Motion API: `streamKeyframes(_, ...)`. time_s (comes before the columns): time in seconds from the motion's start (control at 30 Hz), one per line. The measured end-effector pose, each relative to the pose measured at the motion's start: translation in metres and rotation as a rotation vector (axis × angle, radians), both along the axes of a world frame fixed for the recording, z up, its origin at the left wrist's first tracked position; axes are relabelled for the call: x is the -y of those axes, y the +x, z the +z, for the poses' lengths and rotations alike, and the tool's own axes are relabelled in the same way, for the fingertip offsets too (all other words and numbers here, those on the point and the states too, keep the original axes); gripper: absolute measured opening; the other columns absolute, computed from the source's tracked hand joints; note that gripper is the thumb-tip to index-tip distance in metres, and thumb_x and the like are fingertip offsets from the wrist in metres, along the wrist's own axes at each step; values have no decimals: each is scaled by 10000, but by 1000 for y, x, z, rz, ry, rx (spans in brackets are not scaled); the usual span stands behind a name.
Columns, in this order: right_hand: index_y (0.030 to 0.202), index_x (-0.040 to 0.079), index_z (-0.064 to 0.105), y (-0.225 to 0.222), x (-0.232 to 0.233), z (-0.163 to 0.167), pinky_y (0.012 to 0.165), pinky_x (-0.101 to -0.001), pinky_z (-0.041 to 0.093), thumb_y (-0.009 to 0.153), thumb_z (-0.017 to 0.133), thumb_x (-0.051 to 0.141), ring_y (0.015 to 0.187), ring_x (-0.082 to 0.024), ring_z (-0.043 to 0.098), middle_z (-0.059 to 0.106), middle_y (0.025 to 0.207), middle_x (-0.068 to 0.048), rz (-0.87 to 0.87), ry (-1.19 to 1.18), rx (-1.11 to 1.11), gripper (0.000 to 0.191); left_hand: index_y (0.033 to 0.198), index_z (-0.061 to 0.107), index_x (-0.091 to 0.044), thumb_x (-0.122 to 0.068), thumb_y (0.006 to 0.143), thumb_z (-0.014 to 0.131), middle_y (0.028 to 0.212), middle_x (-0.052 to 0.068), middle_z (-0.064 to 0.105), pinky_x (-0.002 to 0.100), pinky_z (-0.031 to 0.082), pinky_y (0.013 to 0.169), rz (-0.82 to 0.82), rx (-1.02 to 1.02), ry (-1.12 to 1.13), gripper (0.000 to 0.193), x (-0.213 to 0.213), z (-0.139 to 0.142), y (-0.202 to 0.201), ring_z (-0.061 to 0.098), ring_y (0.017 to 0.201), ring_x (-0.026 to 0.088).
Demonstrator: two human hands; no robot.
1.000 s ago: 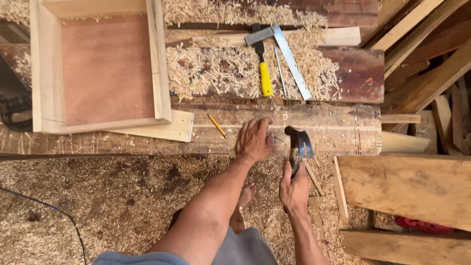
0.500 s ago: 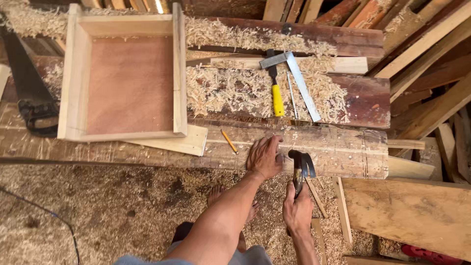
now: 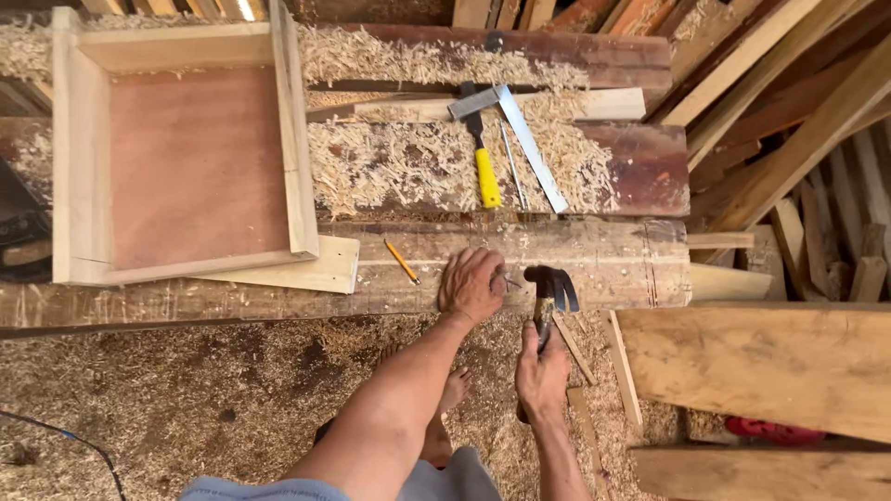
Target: The person assembles a wooden drawer at a workbench. They position wood strips against the drawer box, hammer nails to attach the strips, flip and reorient the drawer to work on other sides, and press pieces into place while continuing to nail.
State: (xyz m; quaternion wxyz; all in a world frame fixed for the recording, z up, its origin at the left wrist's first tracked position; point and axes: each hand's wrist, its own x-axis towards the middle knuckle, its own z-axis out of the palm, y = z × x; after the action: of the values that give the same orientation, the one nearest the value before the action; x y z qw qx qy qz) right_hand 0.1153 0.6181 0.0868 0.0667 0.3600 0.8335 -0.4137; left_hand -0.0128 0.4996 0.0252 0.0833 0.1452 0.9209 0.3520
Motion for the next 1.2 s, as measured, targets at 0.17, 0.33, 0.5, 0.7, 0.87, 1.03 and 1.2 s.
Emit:
streamKeyframes(0.17,992,85,583,-8,3,7,527,-463,514,1021,409,471,540,-192,547,584,650,-62,46,-34,164,424,992,569,-191,-169,818,722,984,-5,564,355,417,909,-1,25,-15,233,-1,5,-2,526,972,180)
streamKeyframes(0.33,1015,53,609,-1,4,10,568,-466,528,1012,424,491,565,-232,643,678,679,-138,82,42,95,475,946,557,-179,-148,763,755,951,-4,566,387,401,954,12,-20,53,271,1,15,0,532,979,184)
streamKeyframes(0.5,1155,21,624,6,-4,-8,653,-535,521,1021,476,474,688,-343,626,671,794,-208,203,173,-139,495,1062,682,-220,-236,722,837,1140,40,620,462,361,1052,-38,-50,31,374,4,12,3,536,1160,273)
streamKeyframes(0.7,1197,36,643,1,-13,-26,765,-554,532,983,559,481,819,-396,666,702,892,-239,194,264,55,501,1210,723,-166,-195,935,694,1277,108,648,488,459,1062,-273,-21,-233,277,9,27,-3,574,1251,293)
streamKeyframes(0.87,1069,39,616,-15,-17,-31,699,-534,558,1039,543,480,709,-368,682,713,818,-219,194,279,63,448,1314,594,-156,-85,998,538,1162,133,669,469,563,887,-158,13,-268,328,36,65,10,649,1050,276)
streamKeyframes(1.03,1131,39,590,-52,-27,-38,645,-522,536,946,650,463,628,-318,600,659,759,-163,394,496,-8,466,1345,577,-144,4,965,497,1105,144,687,425,584,772,245,298,71,415,118,74,50,671,923,262)
streamKeyframes(1.2,1271,-16,594,-70,18,-38,728,-474,580,962,732,344,899,-350,655,638,1131,-236,369,606,-108,493,1200,709,-81,-101,913,636,1228,105,701,446,474,1080,555,-318,-74,297,241,60,79,634,1186,240)
